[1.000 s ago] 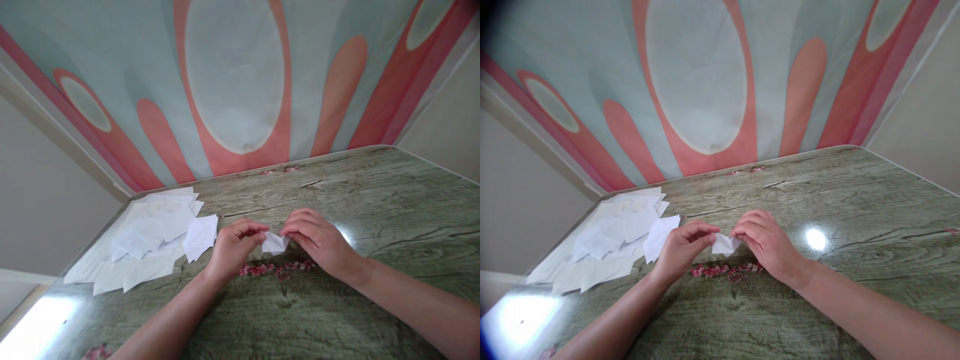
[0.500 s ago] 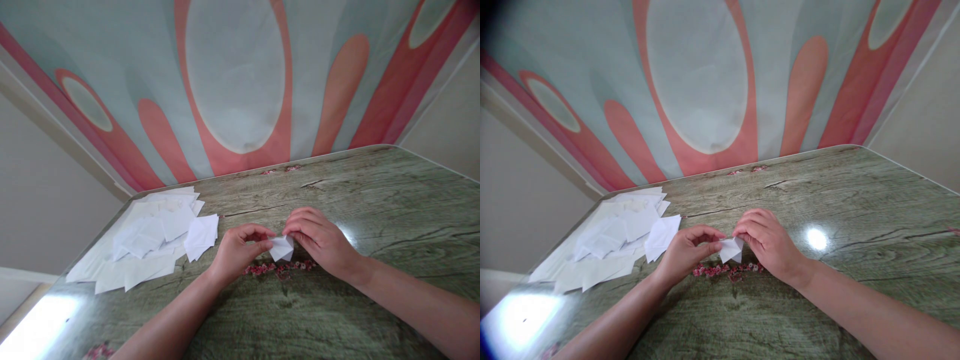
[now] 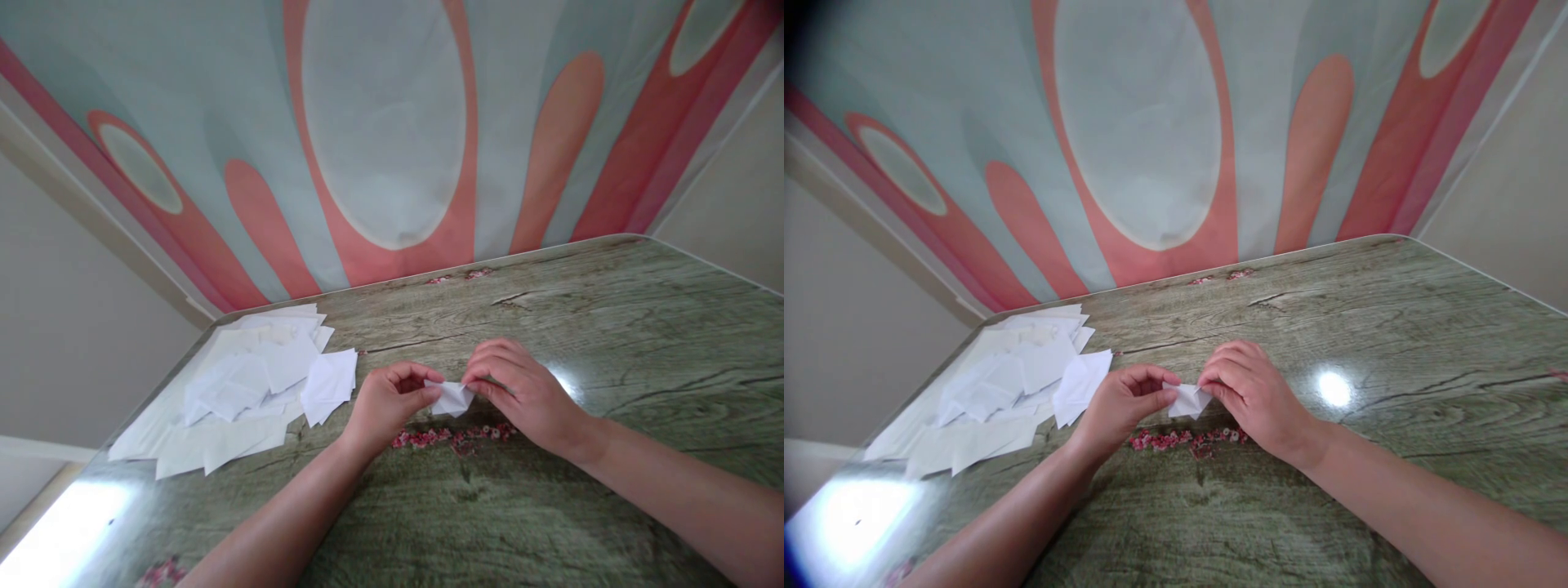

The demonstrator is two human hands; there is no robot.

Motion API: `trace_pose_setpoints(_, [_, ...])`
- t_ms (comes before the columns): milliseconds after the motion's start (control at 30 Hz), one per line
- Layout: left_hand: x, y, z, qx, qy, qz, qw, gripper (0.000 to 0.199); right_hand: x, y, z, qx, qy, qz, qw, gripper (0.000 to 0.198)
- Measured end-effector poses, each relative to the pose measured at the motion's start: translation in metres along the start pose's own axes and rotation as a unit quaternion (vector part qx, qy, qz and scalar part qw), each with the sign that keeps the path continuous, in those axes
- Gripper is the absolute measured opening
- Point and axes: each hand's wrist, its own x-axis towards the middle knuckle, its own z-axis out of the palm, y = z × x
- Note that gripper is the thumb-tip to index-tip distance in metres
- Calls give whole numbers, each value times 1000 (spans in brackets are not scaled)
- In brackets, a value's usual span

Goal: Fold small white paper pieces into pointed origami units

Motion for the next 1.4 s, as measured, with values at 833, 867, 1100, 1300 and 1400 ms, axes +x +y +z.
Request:
trace_pose_setpoints(833, [4, -4, -8, -18, -26, -35, 999, 22, 0, -4, -3, 14, 3, -24, 1000, 10])
trace_pose_setpoints(867, [4, -4, -8, -20, -27, -38, 999, 23, 1, -4, -3, 16, 5, -27, 999, 11])
trace_pose_setpoints(1100, [3, -3, -9, -27, -28, -49, 998, 23, 1, -4, -3, 24, 9, -34, 999, 10])
trace_pose_setpoints(1300, [3, 0, -10, -69, -30, -58, 995, 24, 1, -3, -3, 25, 15, -40, 999, 10])
trace_pose_setpoints(1400, [3, 1, -9, -78, -26, -61, 995, 27, 1, -2, -3, 23, 17, -43, 999, 10])
